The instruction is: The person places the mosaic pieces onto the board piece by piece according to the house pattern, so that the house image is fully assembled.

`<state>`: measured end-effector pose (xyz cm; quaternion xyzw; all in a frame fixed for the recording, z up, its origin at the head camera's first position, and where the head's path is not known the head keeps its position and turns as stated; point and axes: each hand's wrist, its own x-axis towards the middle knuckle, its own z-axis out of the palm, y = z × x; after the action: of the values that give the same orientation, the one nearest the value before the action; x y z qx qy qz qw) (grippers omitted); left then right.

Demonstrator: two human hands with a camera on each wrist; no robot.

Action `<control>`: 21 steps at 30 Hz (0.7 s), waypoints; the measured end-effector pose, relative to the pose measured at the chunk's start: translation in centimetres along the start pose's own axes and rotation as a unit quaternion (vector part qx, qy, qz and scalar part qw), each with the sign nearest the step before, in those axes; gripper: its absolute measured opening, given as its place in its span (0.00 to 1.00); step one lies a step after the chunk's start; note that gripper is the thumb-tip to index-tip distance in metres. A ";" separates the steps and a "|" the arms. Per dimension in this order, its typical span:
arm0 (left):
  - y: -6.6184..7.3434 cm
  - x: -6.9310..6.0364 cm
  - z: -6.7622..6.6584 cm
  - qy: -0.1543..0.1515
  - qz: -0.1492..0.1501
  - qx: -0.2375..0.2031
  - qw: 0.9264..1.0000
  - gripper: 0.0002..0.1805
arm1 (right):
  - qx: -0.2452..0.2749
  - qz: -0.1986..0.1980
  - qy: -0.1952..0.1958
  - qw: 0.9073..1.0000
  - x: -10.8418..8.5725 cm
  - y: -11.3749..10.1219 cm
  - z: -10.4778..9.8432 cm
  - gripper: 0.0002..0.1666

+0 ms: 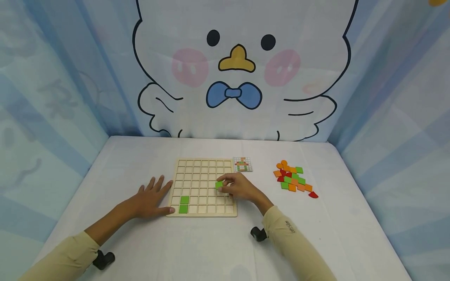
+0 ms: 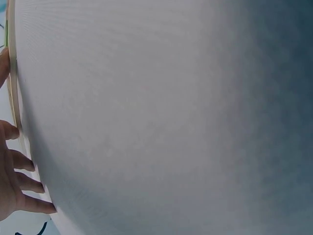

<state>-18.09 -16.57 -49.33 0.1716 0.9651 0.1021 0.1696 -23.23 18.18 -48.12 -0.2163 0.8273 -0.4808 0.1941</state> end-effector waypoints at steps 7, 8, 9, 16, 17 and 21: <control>0.1 0.0 -0.1 0.000 -0.001 0.002 1.000 0.58 | -0.006 -0.007 -0.001 1.000 1.2 -1.5 1.6 0.18; 0.1 0.0 -0.1 -0.001 -0.001 0.001 1.000 0.58 | -0.005 -0.008 -0.001 1.000 1.4 -1.6 1.9 0.18; 0.1 0.0 -0.1 -0.002 -0.002 0.001 1.000 0.58 | -0.005 -0.007 -0.002 1.000 1.6 -1.7 2.2 0.17; 0.1 0.2 -0.1 -0.011 -0.005 0.000 1.000 0.59 | -0.006 -0.009 -0.017 1.000 2.7 -2.7 3.9 0.18; 0.1 0.3 -0.1 -0.011 -0.006 0.001 1.000 0.59 | -0.013 -0.011 -0.017 1.000 2.9 -2.8 4.1 0.19; 0.1 0.3 -0.2 -0.015 -0.007 0.003 1.000 0.59 | -0.043 -0.020 -0.016 0.999 3.6 -3.3 4.9 0.19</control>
<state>-18.41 -16.39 -49.24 0.1668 0.9640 0.0950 0.1839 -23.02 11.27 -47.92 -0.2482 0.8397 -0.4449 0.1879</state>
